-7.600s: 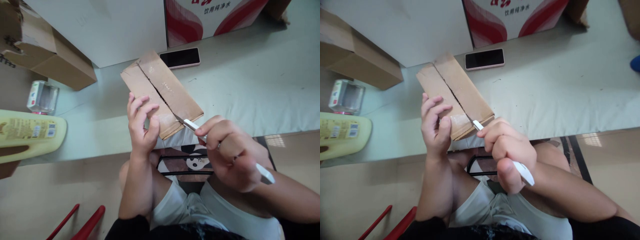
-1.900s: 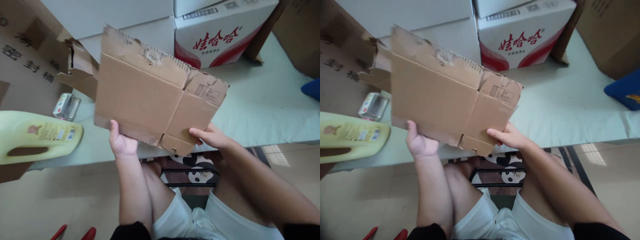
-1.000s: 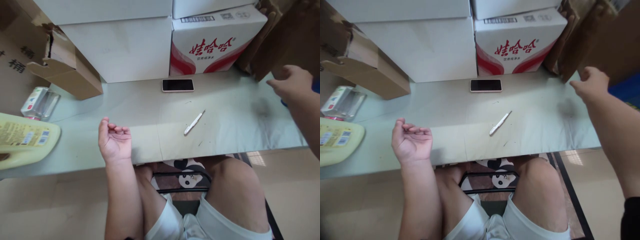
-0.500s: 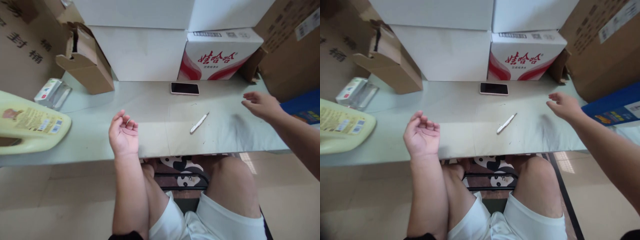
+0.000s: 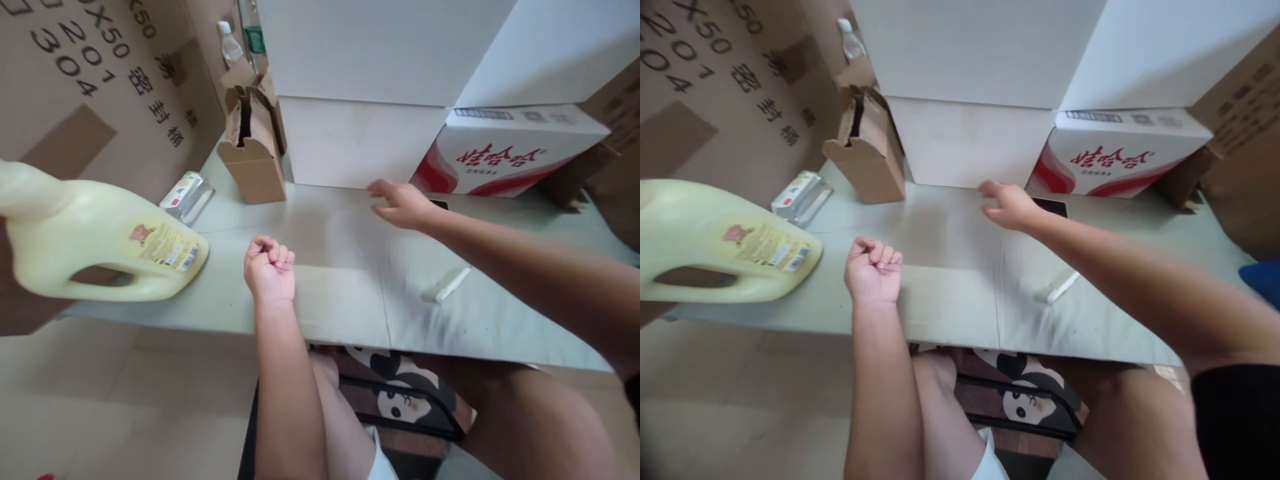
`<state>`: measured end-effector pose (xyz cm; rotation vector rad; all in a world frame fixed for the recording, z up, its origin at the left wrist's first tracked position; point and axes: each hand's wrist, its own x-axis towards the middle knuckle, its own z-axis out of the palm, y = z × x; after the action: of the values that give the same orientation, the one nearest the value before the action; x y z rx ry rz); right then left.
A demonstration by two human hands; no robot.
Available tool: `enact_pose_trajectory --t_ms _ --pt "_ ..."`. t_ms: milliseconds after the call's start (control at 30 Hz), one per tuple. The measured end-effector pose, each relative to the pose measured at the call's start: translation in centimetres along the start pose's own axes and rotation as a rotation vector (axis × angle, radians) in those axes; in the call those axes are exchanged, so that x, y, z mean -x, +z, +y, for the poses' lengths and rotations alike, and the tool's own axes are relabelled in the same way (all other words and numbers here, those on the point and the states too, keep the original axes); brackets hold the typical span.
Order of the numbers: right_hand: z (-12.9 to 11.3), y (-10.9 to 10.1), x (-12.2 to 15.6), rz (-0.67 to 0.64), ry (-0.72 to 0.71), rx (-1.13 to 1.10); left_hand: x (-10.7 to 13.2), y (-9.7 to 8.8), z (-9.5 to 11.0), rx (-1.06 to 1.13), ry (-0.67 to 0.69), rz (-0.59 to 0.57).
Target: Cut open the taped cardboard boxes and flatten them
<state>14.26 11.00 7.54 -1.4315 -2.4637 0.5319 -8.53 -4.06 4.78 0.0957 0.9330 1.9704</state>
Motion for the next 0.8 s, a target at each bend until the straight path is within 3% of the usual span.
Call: enact_pose_trajectory --t_ms 133,233,300,400,500,567,667,800 --pt "-7.9 3.6 -7.4 0.016 -0.258 0.030 -1.1 0.1 0.1 0.005 -0.003 0.030" --pt "-12.8 5.5 -11.5 0.072 -0.426 0.057 -1.4 0.0 -0.2 -0.011 0.002 0.056" --pt "-14.8 6.4 -13.1 0.113 -0.496 0.072 -1.4 -0.1 -0.2 -0.020 -0.001 0.077" --pt "-15.7 7.0 -13.6 0.134 -0.525 0.094 -1.4 -0.3 -0.2 -0.032 0.012 0.089" --pt "-14.3 6.8 -11.6 0.112 -0.528 0.079 -1.5 -0.6 -0.2 -0.045 0.107 0.139" --pt "-12.4 6.1 -8.8 0.139 -0.546 0.038 -1.6 -0.8 -0.1 -0.056 0.202 0.238" --pt "-8.6 4.2 -2.2 0.200 -0.659 -0.079 -1.7 -1.1 0.0 -0.093 0.313 0.363" --pt "-4.3 0.6 8.8 0.250 -0.837 -0.171 -1.3 -0.9 0.1 -0.170 0.439 0.324"
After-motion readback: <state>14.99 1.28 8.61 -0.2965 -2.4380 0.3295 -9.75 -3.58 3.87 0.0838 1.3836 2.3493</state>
